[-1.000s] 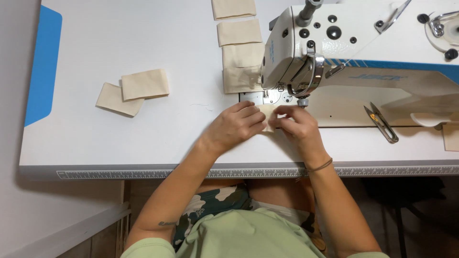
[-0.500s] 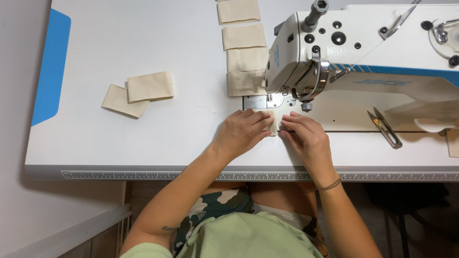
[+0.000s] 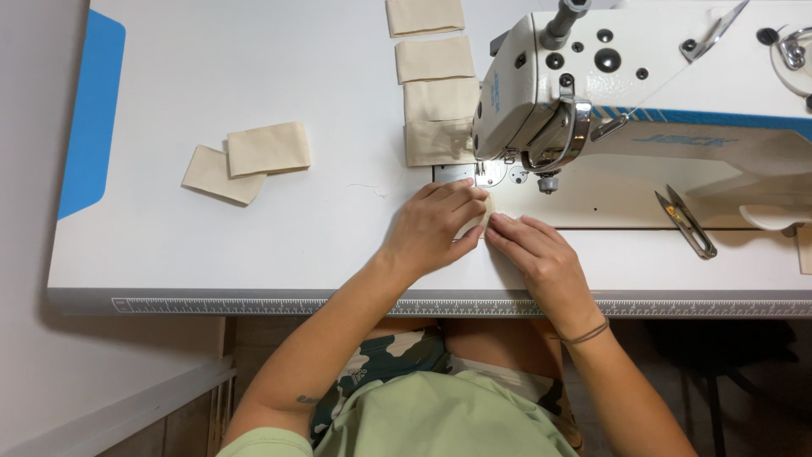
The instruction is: Trimming connecting threads from chain-stitched rectangular fabric pieces using thread snips at a sewing station.
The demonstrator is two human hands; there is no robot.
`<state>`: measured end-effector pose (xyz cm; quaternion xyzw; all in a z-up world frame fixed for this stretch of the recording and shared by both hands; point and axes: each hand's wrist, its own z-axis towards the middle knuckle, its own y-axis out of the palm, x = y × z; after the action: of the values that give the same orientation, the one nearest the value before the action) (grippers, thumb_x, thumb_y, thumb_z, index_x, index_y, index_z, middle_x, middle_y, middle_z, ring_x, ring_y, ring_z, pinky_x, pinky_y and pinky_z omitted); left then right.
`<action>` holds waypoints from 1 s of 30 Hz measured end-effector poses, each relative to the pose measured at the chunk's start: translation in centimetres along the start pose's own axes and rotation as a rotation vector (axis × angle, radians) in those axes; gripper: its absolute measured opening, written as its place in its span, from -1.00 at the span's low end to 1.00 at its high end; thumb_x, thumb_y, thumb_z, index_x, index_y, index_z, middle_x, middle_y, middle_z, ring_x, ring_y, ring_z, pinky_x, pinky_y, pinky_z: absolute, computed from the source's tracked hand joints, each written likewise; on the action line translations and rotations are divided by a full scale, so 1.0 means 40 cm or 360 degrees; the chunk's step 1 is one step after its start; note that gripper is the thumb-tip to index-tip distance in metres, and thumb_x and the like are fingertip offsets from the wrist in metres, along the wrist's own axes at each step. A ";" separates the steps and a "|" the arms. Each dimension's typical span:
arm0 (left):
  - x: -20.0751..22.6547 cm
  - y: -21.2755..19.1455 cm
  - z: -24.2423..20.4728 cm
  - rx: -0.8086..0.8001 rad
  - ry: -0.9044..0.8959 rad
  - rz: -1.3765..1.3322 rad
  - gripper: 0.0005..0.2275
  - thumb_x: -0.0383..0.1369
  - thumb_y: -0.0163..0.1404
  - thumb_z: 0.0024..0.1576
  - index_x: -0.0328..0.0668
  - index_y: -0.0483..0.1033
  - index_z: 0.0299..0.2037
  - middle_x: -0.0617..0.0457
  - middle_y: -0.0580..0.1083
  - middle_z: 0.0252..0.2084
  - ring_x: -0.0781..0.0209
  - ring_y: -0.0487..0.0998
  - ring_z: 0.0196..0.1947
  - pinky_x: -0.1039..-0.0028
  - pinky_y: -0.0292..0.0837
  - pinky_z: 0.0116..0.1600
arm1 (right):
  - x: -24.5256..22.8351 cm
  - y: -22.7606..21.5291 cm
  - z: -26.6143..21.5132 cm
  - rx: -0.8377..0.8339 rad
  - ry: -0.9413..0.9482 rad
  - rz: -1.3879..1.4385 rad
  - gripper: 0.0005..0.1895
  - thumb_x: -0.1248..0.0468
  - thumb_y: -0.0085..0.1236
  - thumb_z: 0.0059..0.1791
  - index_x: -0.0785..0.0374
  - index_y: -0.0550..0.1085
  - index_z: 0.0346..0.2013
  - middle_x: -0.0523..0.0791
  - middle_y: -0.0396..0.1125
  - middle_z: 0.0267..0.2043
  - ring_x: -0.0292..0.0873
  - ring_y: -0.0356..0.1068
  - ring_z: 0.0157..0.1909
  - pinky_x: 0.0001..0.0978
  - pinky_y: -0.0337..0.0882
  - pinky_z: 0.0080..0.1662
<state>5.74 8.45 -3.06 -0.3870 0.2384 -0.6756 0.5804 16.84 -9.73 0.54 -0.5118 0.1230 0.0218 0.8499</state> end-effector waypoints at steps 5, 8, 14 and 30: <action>-0.021 -0.003 -0.012 0.0089 -0.0264 0.0068 -0.83 -0.18 0.15 0.08 0.03 0.52 -0.24 0.17 0.51 -0.25 0.18 0.58 -0.11 0.33 0.49 -0.01 | 0.011 0.006 -0.026 -0.0095 0.0079 -0.0235 -0.66 0.34 0.16 0.04 -0.16 0.58 0.04 -0.34 0.49 0.11 -0.24 0.27 0.40 -0.01 -0.09 0.48; -0.015 -0.060 -0.007 0.0042 -0.0510 0.0103 -0.65 -0.07 0.27 -0.03 -0.08 0.56 -0.19 0.08 0.48 -0.33 0.11 0.57 -0.23 0.29 0.48 -0.12 | 0.006 0.002 -0.028 -0.0181 0.0152 -0.0251 -0.62 0.33 0.16 0.03 -0.24 0.57 0.05 -0.42 0.47 0.14 -0.31 0.27 0.39 0.01 -0.15 0.49; -0.033 -0.038 -0.018 0.0020 -0.0458 0.0168 -0.53 0.03 0.29 -0.10 -0.15 0.53 -0.19 0.02 0.43 -0.26 0.03 0.52 -0.20 0.26 0.43 -0.11 | -0.005 -0.008 0.012 -0.0165 0.0109 -0.0291 -0.76 0.16 0.19 0.03 -0.13 0.58 -0.01 -0.33 0.52 0.00 -0.28 0.40 0.24 -0.03 -0.02 0.45; -0.028 -0.016 -0.002 0.0053 -0.0062 0.0221 -0.86 -0.32 0.21 0.11 0.10 0.63 -0.14 0.21 0.56 -0.17 0.26 0.58 -0.02 0.42 0.46 0.15 | 0.100 0.093 0.064 0.0081 0.0018 0.0180 -0.77 0.06 0.30 -0.05 0.02 0.62 -0.15 -0.19 0.54 0.02 -0.20 0.45 0.21 -0.30 0.35 0.30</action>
<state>5.32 9.66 -2.90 -0.3728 0.2421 -0.6300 0.6368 20.59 -6.07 -2.47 -0.4823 0.1572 0.0638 0.8594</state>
